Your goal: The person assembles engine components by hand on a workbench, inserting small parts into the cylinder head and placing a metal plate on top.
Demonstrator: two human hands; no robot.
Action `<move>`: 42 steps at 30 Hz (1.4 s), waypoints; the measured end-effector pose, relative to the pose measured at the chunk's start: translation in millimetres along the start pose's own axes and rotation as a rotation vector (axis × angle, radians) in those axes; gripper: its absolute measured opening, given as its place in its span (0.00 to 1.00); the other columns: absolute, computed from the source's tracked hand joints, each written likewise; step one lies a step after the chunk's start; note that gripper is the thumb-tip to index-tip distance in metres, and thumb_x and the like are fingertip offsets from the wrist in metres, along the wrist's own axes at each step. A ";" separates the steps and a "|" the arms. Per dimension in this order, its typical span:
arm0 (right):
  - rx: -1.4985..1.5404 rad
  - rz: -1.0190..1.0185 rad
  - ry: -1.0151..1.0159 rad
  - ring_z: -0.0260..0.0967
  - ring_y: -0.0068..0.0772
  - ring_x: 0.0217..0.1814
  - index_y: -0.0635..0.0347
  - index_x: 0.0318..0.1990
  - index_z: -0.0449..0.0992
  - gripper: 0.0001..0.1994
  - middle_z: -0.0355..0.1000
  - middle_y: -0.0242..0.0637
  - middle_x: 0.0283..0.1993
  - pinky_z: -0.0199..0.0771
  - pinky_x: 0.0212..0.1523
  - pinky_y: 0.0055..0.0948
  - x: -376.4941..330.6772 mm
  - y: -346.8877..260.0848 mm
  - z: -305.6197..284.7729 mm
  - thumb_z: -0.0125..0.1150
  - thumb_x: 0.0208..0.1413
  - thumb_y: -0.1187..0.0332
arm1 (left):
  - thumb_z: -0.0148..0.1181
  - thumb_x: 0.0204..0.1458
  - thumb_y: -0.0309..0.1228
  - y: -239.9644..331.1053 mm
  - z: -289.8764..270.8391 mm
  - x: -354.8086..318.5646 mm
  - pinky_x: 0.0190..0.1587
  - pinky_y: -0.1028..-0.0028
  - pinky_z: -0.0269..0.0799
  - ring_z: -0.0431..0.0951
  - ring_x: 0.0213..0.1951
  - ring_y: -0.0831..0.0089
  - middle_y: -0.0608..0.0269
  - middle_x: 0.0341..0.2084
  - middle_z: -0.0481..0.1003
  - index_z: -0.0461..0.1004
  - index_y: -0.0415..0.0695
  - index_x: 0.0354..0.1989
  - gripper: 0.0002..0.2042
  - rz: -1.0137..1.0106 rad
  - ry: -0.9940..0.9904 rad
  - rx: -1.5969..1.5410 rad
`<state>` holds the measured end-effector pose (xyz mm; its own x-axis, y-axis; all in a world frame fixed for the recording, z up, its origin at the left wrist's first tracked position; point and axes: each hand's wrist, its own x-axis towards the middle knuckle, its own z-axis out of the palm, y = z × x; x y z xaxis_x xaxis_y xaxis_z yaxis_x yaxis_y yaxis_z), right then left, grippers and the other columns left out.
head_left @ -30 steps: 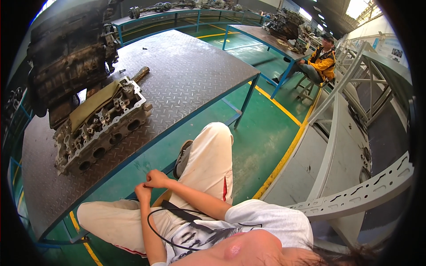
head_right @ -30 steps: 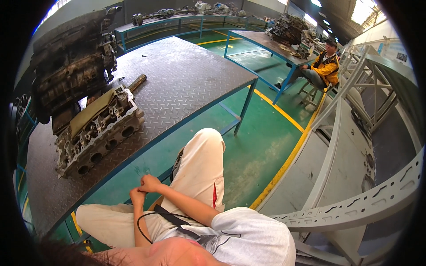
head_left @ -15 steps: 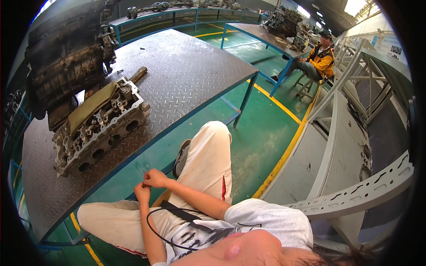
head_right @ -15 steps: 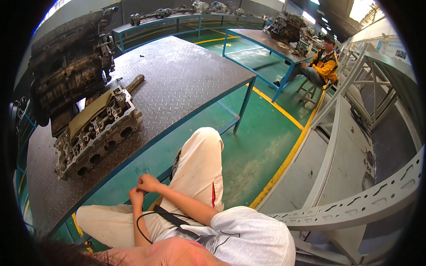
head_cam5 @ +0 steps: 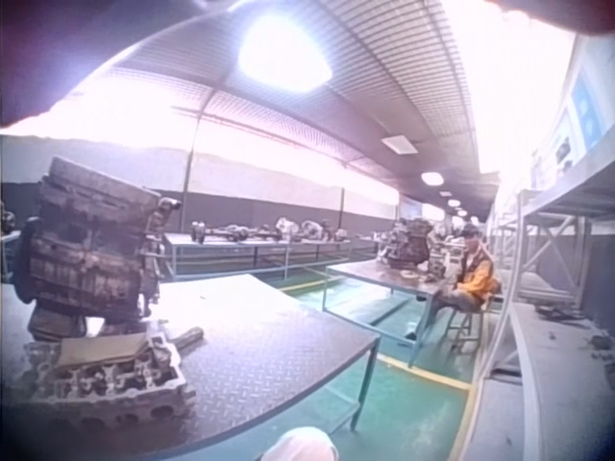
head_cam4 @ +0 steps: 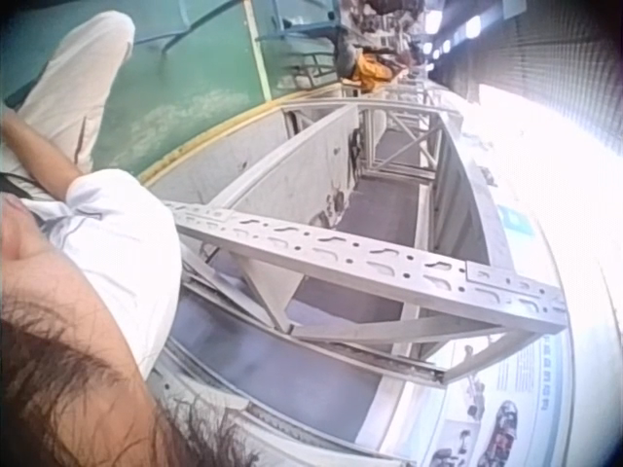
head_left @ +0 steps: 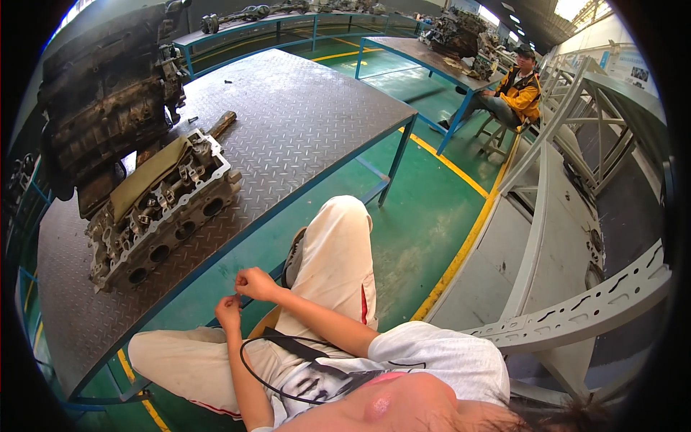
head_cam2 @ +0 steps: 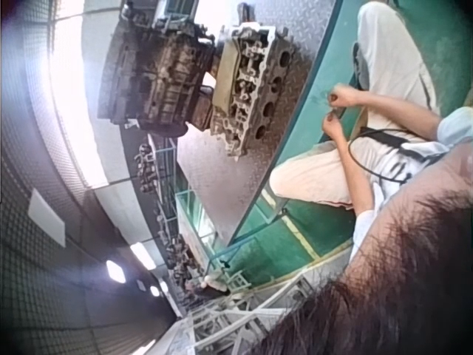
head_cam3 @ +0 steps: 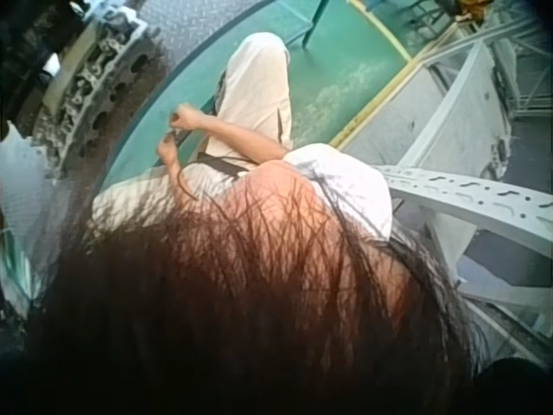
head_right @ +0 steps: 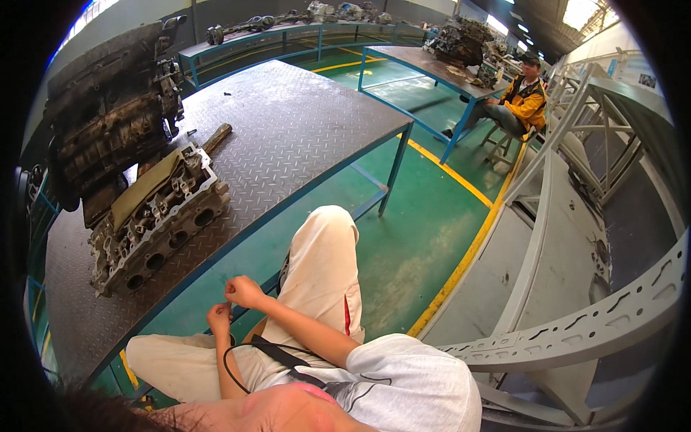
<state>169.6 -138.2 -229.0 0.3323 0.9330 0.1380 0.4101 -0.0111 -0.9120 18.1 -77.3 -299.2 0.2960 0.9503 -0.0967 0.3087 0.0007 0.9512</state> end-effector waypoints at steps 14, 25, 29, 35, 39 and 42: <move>-0.246 -0.084 -0.178 0.71 0.32 0.21 0.63 0.26 0.77 0.10 0.74 0.42 0.21 0.69 0.25 0.33 -6.1 28.5 -2.8 0.64 0.50 0.65 | 0.55 0.58 0.41 -2.2 4.3 -2.1 0.20 0.77 0.63 0.68 0.17 0.80 0.67 0.15 0.71 0.75 0.41 0.24 0.17 -0.149 0.008 -0.240; 0.005 -0.017 -0.158 0.68 0.35 0.19 0.65 0.27 0.77 0.11 0.72 0.43 0.20 0.65 0.24 0.33 0.1 -0.1 4.7 0.63 0.51 0.64 | 0.60 0.55 0.37 23.8 -16.0 -10.7 0.23 0.80 0.62 0.67 0.23 0.83 0.70 0.24 0.72 0.77 0.39 0.38 0.12 -0.299 -0.007 -0.590; -0.066 0.028 -0.129 0.70 0.36 0.22 0.65 0.29 0.77 0.09 0.74 0.43 0.22 0.67 0.26 0.32 0.7 -6.7 3.5 0.62 0.51 0.67 | 0.59 0.57 0.36 21.1 -15.2 -9.5 0.24 0.78 0.64 0.68 0.23 0.81 0.68 0.25 0.74 0.77 0.38 0.38 0.12 -0.301 0.000 -0.600; 0.015 -0.065 -0.067 0.65 0.20 0.20 0.69 0.29 0.77 0.10 0.73 0.36 0.20 0.64 0.22 0.24 0.6 10.5 8.9 0.63 0.53 0.68 | 0.59 0.57 0.35 26.1 -9.7 -12.1 0.25 0.78 0.64 0.68 0.23 0.81 0.68 0.24 0.74 0.78 0.39 0.38 0.11 -0.317 0.009 -0.632; 0.007 0.002 -0.072 0.68 0.31 0.20 0.67 0.29 0.77 0.11 0.74 0.42 0.21 0.66 0.24 0.32 -0.2 -3.3 6.0 0.63 0.51 0.65 | 0.59 0.56 0.36 26.6 -10.2 -12.4 0.24 0.79 0.64 0.68 0.23 0.81 0.69 0.23 0.73 0.78 0.39 0.37 0.12 -0.287 0.002 -0.592; -0.043 0.129 -0.112 0.69 0.27 0.20 0.67 0.29 0.77 0.11 0.74 0.41 0.21 0.66 0.24 0.29 3.5 -7.5 3.1 0.63 0.52 0.65 | 0.59 0.56 0.38 30.1 -10.9 -12.0 0.23 0.79 0.63 0.67 0.22 0.81 0.69 0.22 0.73 0.77 0.39 0.34 0.13 -0.268 0.019 -0.583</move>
<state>165.0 -133.7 -222.9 0.2891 0.9570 -0.0250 0.4070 -0.1465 -0.9016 13.9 -85.3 -266.2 0.2589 0.8992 -0.3527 -0.1741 0.4026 0.8987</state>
